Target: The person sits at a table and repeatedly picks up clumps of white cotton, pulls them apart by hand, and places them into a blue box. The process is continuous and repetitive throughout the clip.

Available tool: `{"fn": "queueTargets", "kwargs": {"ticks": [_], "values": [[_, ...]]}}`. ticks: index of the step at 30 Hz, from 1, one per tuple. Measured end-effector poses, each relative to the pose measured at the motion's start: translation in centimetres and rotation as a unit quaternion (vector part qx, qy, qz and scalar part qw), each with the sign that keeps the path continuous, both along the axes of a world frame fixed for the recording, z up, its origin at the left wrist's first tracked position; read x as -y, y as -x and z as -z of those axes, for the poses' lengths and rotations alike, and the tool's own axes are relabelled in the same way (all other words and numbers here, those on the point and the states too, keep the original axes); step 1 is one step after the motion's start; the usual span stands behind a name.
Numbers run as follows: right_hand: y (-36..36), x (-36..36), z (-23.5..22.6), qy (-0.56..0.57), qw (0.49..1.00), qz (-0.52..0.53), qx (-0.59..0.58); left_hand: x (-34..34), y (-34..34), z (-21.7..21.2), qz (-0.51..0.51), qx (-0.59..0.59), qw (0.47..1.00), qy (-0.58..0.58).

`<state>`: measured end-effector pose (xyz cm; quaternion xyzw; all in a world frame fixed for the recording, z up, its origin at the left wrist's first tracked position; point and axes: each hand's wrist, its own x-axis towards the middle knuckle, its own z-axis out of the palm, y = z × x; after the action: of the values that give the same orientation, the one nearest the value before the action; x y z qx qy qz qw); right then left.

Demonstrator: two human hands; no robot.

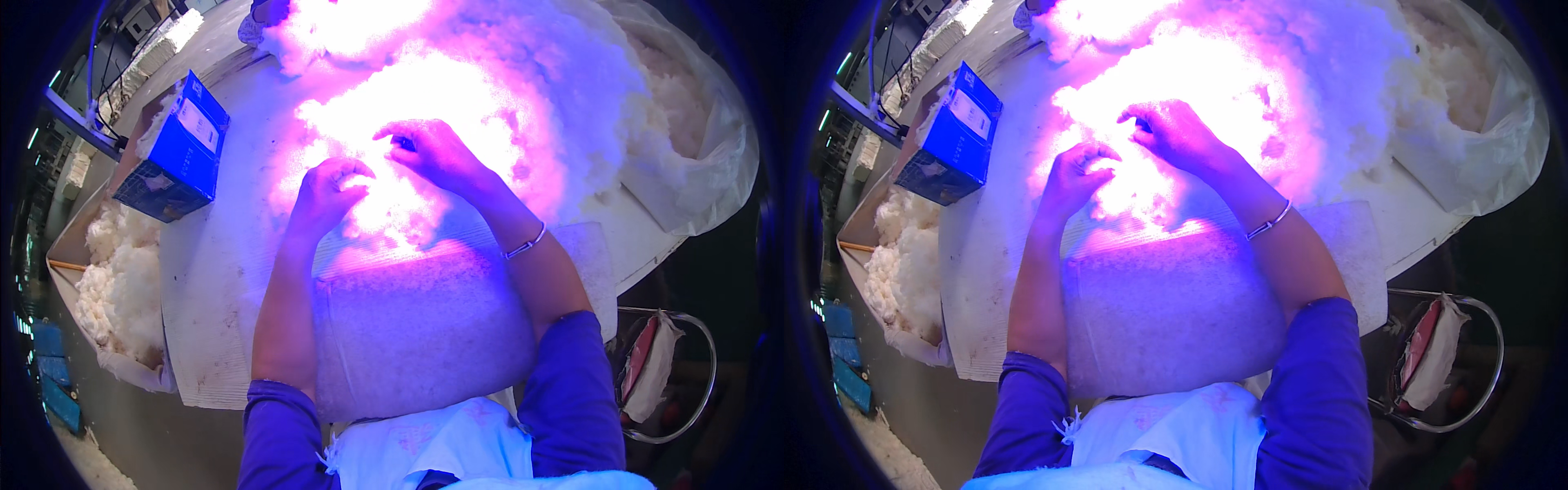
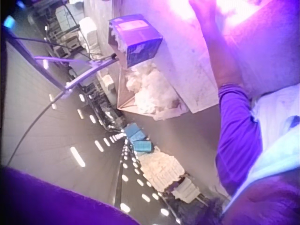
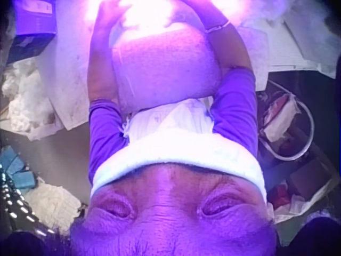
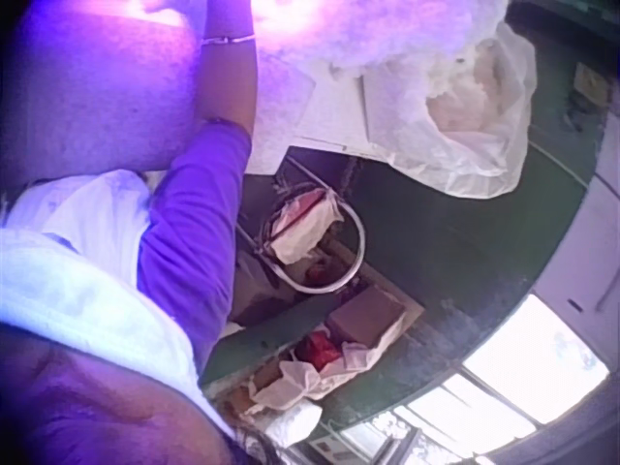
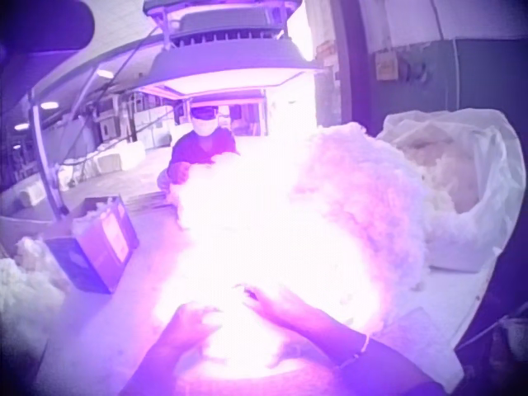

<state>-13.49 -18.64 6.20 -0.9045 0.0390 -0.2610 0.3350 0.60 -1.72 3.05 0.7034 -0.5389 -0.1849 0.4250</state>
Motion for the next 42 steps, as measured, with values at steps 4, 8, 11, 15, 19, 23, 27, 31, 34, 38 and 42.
{"fn": "queueTargets", "kwargs": {"ticks": [4,8,11,15,19,23,27,31,34,38,42], "values": [[-0.3,0.0,1.7,0.009,0.998,-0.055,0.007,0.5,1.3,-0.6,-0.038,-0.026,0.998,0.048],[-0.7,-0.5,1.8,0.073,0.995,-0.056,0.040,0.7,1.3,0.0,-0.051,0.069,0.996,0.036],[-0.3,-0.2,0.0,-0.119,0.992,-0.045,0.012,0.6,0.7,0.9,-0.040,0.098,0.994,0.020],[1.6,3.0,-4.4,-0.241,0.948,0.067,0.199,0.5,0.1,1.9,-0.045,-0.002,0.998,0.046],[2.4,2.8,-4.2,-0.229,0.959,-0.046,0.161,0.3,-0.5,2.0,0.007,-0.185,0.980,0.077],[1.0,1.6,0.1,0.037,0.998,-0.035,0.036,0.0,-0.9,1.3,0.060,-0.122,0.989,0.065],[0.6,2.2,3.6,0.106,0.988,-0.003,0.110,-0.1,-1.0,1.1,0.082,-0.105,0.988,0.075],[0.7,2.0,3.9,-0.041,0.999,0.002,0.013,0.0,-1.1,1.2,0.106,-0.103,0.986,0.082],[0.7,1.7,1.9,0.046,0.998,0.040,0.020,-0.2,-1.2,1.0,0.095,-0.077,0.989,0.084],[1.1,1.4,-0.6,-0.006,0.997,0.078,-0.006,-0.3,-1.1,0.8,0.086,-0.093,0.988,0.084],[0.2,-0.8,0.3,0.084,0.993,-0.048,0.071,-0.2,-0.8,0.6,0.113,-0.124,0.981,0.096]]}}
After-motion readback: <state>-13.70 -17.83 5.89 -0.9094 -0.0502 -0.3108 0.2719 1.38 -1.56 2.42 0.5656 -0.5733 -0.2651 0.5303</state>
